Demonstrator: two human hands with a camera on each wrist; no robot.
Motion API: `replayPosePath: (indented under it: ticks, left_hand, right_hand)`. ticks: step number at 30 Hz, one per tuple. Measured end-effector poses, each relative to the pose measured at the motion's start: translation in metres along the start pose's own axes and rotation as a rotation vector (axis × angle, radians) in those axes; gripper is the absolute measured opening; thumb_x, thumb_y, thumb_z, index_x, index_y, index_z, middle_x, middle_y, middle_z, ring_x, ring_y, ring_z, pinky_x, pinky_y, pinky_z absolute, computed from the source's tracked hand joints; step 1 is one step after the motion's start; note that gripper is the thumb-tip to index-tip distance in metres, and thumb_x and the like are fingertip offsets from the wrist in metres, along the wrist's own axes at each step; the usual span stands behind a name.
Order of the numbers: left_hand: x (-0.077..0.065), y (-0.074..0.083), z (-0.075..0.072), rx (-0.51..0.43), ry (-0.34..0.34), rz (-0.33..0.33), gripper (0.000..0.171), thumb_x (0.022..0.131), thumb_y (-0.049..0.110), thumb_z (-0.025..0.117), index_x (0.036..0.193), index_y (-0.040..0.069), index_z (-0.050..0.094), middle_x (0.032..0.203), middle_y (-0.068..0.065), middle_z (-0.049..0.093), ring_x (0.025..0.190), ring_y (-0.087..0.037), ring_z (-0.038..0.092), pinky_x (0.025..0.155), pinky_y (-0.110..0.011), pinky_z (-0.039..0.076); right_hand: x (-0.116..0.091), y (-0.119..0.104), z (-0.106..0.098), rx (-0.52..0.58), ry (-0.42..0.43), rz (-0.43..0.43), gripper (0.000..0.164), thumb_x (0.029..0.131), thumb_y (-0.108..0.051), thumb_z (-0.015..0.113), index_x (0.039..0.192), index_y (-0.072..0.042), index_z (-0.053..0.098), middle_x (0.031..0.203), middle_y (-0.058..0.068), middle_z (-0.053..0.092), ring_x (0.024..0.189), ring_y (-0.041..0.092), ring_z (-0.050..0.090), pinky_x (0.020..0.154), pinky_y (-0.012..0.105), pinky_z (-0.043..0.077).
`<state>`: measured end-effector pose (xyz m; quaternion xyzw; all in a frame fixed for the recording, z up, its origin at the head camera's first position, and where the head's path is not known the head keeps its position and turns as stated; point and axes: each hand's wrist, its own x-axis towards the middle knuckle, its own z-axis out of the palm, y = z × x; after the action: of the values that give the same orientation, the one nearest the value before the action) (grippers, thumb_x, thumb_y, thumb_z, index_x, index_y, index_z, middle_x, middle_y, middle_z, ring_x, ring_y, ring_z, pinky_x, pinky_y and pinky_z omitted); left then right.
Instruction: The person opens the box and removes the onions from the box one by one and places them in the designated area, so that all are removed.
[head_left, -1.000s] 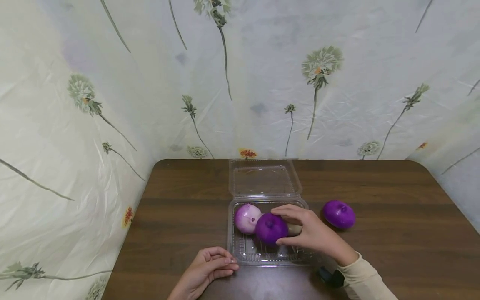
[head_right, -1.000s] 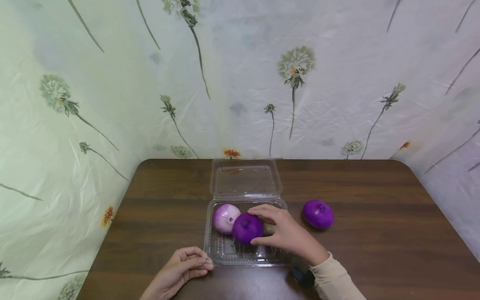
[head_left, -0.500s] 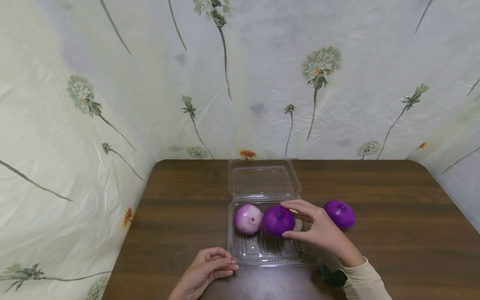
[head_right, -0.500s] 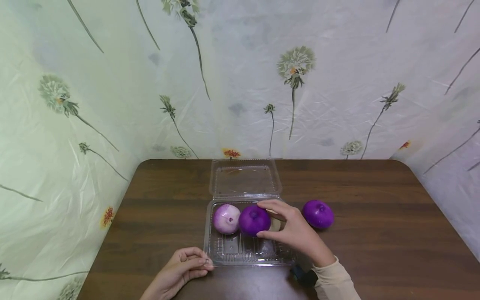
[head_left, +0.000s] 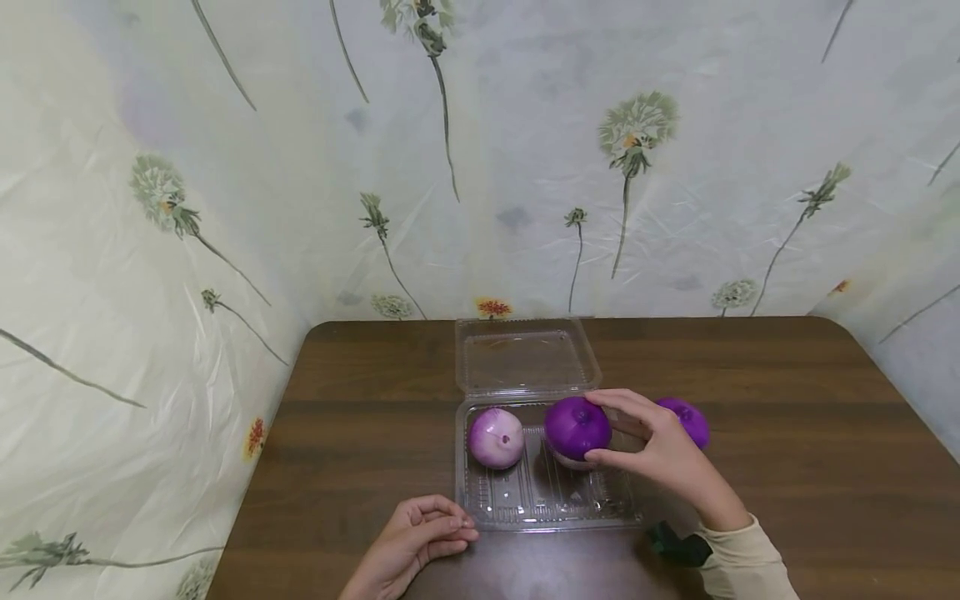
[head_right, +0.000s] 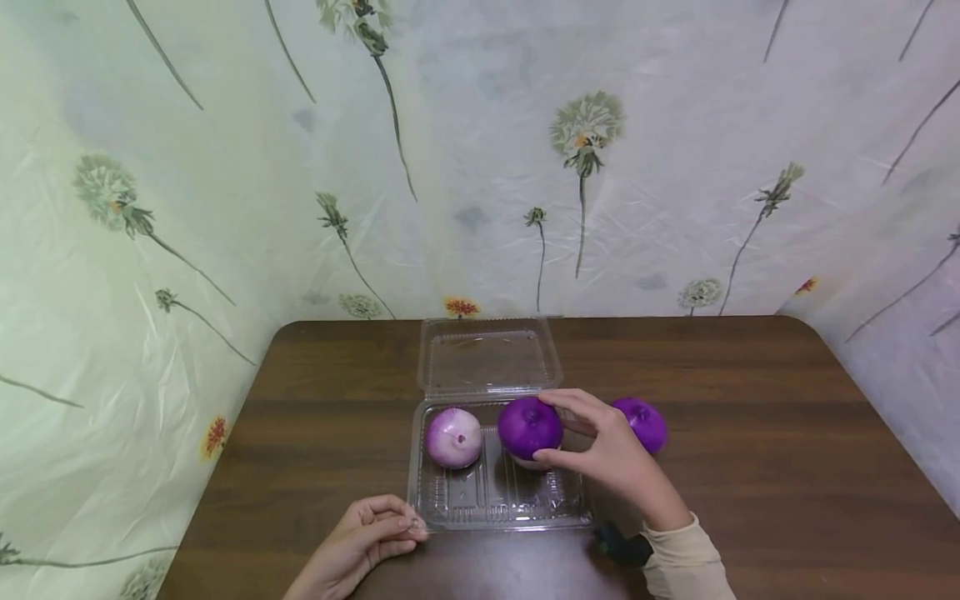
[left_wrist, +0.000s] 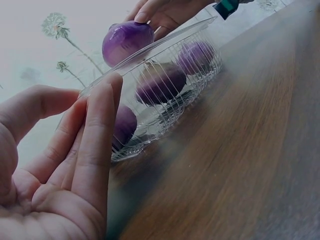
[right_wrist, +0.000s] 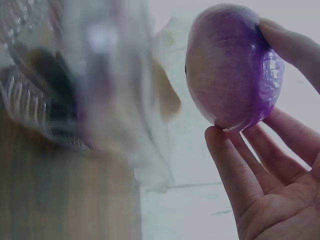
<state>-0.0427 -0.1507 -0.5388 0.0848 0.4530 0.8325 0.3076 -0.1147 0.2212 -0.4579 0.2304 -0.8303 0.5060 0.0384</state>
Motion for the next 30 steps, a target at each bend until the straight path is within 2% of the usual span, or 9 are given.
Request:
replayPosePath:
  ticks: [7,11,20,24,30]
  left_hand:
    - [0.0,-0.001,0.001,0.005,-0.011,0.017,0.021,0.103,-0.001,0.054,0.106,0.011,0.071,0.107,-0.001,0.077,0.102,-0.011,0.076,0.091,-0.021,0.062]
    - [0.0,0.0,0.001,0.001,-0.011,0.02,0.022,0.103,-0.001,0.053,0.106,0.012,0.071,0.108,-0.001,0.076,0.102,-0.011,0.076,0.091,-0.022,0.062]
    - [-0.001,0.001,0.002,0.006,0.021,-0.004,0.021,0.104,0.001,0.053,0.104,0.013,0.069,0.107,0.001,0.075,0.101,-0.01,0.075,0.091,-0.022,0.062]
    - [-0.002,0.001,0.001,0.021,0.03,-0.008,0.022,0.105,0.002,0.053,0.103,0.016,0.07,0.106,0.003,0.075,0.1,-0.009,0.075,0.09,-0.022,0.063]
    - [0.0,0.0,0.001,0.01,0.014,-0.014,0.021,0.105,0.002,0.052,0.104,0.015,0.069,0.107,0.002,0.075,0.101,-0.009,0.075,0.091,-0.022,0.063]
  right_hand:
    - [-0.006,0.003,-0.021,-0.044,0.07,0.068,0.069,0.074,-0.006,0.093,0.138,-0.013,0.065,0.138,0.007,0.063,0.124,-0.009,0.058,0.098,0.013,0.055]
    - [-0.009,0.006,-0.036,-0.048,0.12,0.104,0.069,0.075,-0.004,0.091,0.138,-0.009,0.064,0.137,-0.001,0.063,0.121,-0.009,0.058,0.097,0.01,0.055]
    - [-0.011,0.018,-0.06,0.018,0.183,0.094,0.068,0.078,0.006,0.086,0.14,-0.001,0.06,0.136,-0.003,0.062,0.124,-0.005,0.061,0.097,0.013,0.056]
    - [-0.014,0.022,-0.065,-0.02,0.194,0.141,0.067,0.08,0.001,0.086,0.141,-0.004,0.06,0.137,-0.004,0.061,0.123,-0.009,0.059,0.096,0.011,0.055]
    - [-0.024,0.026,-0.08,-0.053,0.235,0.202,0.064,0.084,-0.005,0.085,0.143,-0.011,0.06,0.14,0.001,0.057,0.118,-0.01,0.062,0.094,0.011,0.056]
